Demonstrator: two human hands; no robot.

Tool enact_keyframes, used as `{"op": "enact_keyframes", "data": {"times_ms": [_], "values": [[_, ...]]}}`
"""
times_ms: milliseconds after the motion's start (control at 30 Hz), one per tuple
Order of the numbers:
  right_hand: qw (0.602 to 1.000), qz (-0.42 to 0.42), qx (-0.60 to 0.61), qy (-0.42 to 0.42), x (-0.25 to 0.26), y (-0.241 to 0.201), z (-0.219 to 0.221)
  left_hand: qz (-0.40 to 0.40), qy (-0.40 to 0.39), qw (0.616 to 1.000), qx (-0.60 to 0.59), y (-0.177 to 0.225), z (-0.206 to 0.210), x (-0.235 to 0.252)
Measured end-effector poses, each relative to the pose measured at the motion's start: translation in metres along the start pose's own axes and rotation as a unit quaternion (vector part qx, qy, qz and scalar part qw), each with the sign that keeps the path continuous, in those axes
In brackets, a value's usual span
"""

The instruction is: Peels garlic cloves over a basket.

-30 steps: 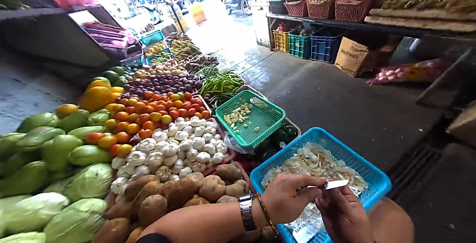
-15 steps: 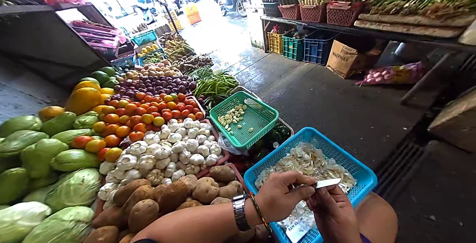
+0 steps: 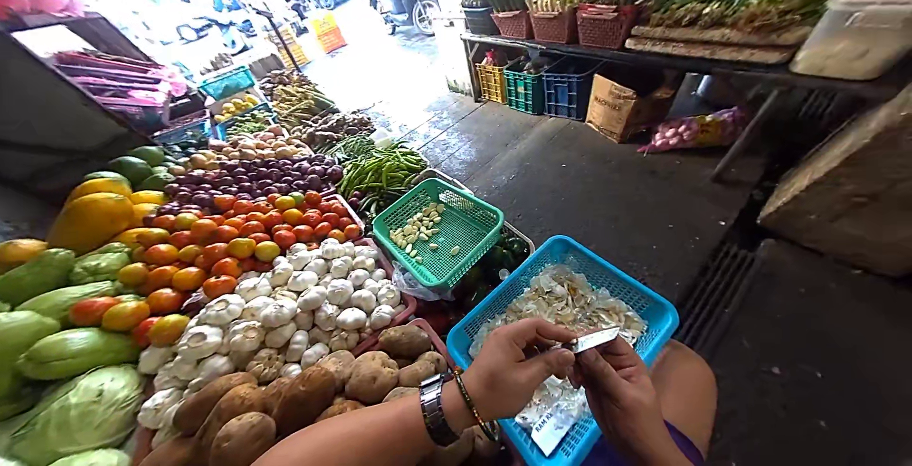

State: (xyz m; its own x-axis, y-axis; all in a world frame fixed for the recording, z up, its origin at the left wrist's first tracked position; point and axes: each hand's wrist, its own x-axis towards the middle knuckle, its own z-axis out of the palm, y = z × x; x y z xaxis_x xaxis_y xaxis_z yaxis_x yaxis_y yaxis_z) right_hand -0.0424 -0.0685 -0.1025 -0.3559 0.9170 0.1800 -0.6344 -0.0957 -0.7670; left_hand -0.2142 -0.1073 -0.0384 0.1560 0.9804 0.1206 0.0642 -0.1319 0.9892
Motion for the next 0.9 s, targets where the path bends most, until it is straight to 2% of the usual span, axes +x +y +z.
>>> {"op": "enact_keyframes", "data": {"times_ms": [133,267,367,500,600,700,767,867,900], "values": [[1.0,0.025,0.012,-0.002,0.003,0.002,0.001,-0.026,-0.009,1.0,-0.014,0.003,-0.006,-0.001],[0.991,0.097,0.029,0.086,0.004,0.0,0.009,-0.063,0.035,0.997,0.028,0.002,-0.001,0.001],[0.98,0.136,-0.033,0.144,0.002,-0.001,0.022,-0.065,0.067,0.992,0.089,-0.004,-0.003,-0.002],[0.972,0.152,-0.085,0.155,0.001,-0.011,0.024,-0.062,0.074,0.99,0.101,-0.008,0.0,0.001],[0.972,0.153,-0.1,0.146,-0.001,-0.017,0.026,-0.082,0.065,0.992,0.065,-0.004,0.003,0.0],[0.978,0.133,-0.093,0.133,-0.002,-0.02,0.02,-0.153,0.064,0.985,-0.038,0.005,0.007,0.003],[0.982,0.122,-0.091,0.115,-0.002,-0.023,0.019,-0.187,0.113,0.972,-0.081,0.008,0.003,0.007],[0.984,0.123,-0.071,0.107,-0.004,-0.024,0.018,-0.225,0.23,0.94,-0.112,0.003,-0.006,0.015],[0.984,0.126,-0.063,0.108,-0.005,-0.024,0.018,-0.245,0.244,0.931,-0.114,0.002,-0.007,0.017]]}}
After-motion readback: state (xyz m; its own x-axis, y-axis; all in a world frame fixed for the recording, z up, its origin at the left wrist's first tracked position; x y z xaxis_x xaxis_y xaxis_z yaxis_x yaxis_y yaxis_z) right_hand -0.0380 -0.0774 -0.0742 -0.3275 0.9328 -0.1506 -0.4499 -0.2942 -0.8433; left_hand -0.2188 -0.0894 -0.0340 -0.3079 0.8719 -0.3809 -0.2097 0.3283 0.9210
